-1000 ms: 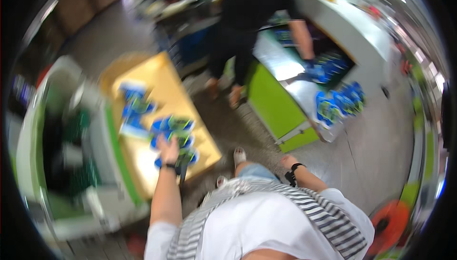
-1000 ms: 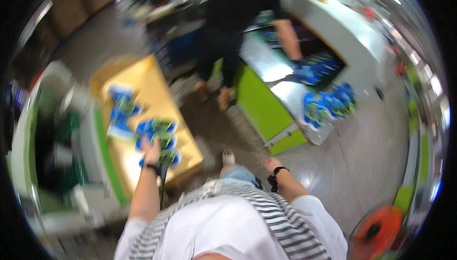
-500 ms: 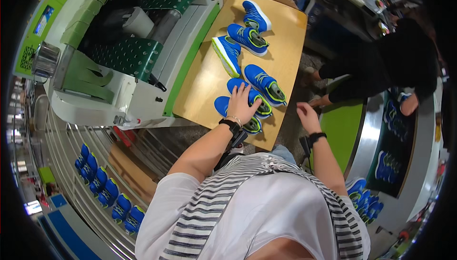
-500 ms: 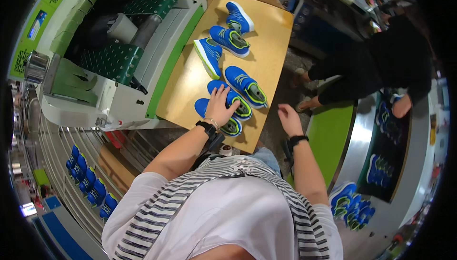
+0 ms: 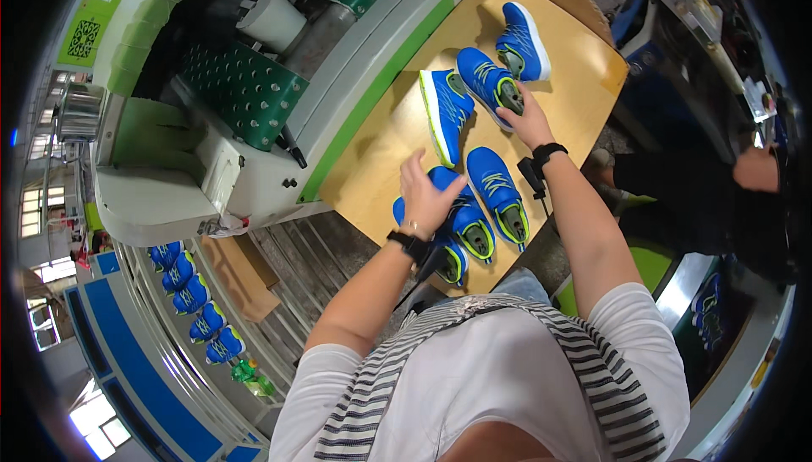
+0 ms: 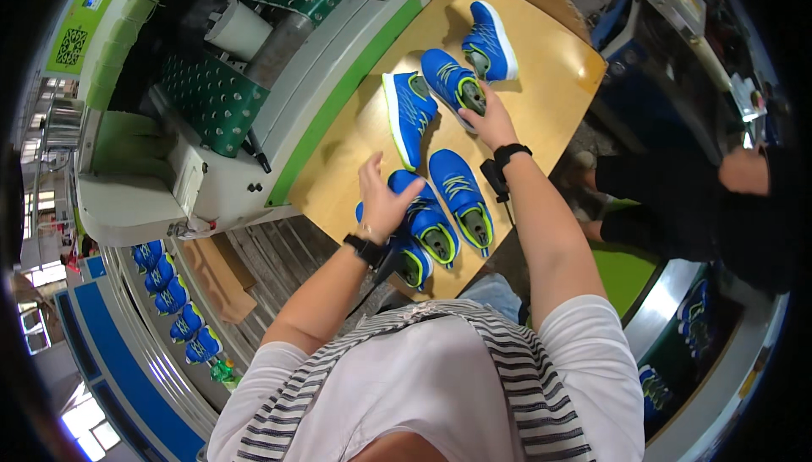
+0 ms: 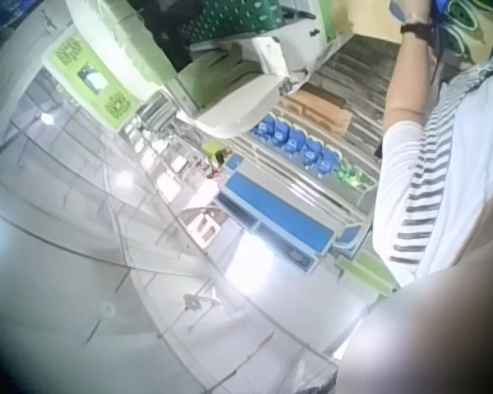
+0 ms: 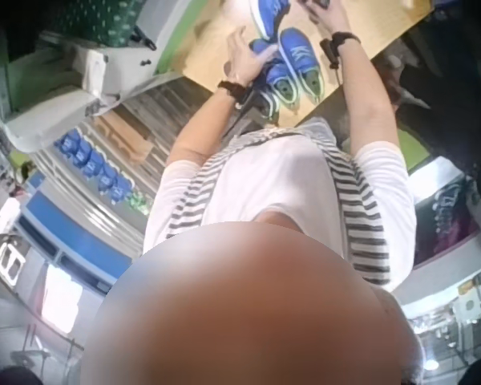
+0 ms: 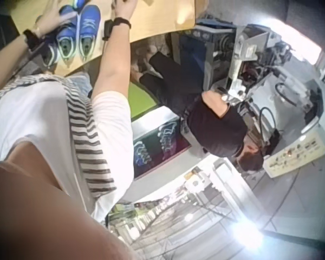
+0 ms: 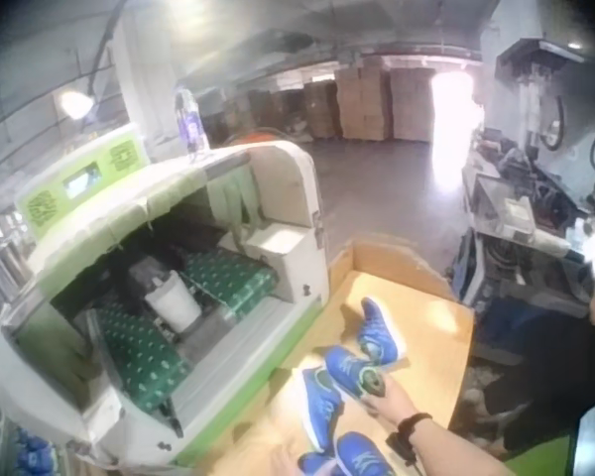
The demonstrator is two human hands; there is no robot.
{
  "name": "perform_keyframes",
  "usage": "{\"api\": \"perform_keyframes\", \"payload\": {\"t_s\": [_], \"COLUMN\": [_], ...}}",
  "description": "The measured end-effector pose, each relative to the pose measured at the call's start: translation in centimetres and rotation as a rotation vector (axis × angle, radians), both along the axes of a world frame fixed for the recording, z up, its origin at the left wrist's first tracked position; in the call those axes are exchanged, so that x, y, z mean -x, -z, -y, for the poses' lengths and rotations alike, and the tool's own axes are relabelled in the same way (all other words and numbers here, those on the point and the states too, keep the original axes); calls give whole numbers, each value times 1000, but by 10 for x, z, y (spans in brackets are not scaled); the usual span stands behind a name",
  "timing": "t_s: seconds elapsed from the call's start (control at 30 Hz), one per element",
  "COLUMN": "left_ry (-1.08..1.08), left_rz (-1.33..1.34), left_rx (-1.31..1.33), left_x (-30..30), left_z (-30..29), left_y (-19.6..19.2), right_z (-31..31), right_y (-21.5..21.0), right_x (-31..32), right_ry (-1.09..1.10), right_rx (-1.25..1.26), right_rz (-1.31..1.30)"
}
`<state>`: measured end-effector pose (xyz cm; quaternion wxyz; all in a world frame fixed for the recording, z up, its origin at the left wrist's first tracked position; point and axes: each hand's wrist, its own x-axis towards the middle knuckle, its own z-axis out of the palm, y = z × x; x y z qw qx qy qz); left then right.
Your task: The person picks up shoes from a table and places them onto a conveyor belt, then takes shoes from the conveyor belt and arranges them on the table.
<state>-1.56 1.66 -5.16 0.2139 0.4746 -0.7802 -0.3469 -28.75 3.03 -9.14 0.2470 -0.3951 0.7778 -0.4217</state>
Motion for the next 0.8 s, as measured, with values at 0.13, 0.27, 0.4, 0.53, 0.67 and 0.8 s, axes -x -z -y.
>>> {"api": "perform_keyframes", "payload": {"t_s": [0.13, 0.27, 0.4, 0.53, 0.67, 0.8], "left_ry": [-134, -297, -373, -239, -100, 242], "left_rz": [-173, -529, -571, -549, -567, -243], "left_rx": [-138, -433, -465, -514, -834, -961], "left_x": [42, 17, -37, -80, -46, 4], "left_z": [39, 64, 107, 139, 142, 142], "left_y": [25, 18, -33, -58, -101, -92], "right_z": [7, 5, -5, -22, -45, -78], "right_y": [15, 16, 13, -21, -103, -130], "right_x": [-3, -6, 5, -9, -48, -59], "right_ry": [-56, -12, -21, -413, -498, -478], "right_rx": [137, 99, 84, -27, 295, 212], "right_rz": [47, 46, 125, 132, -104, 166]}}
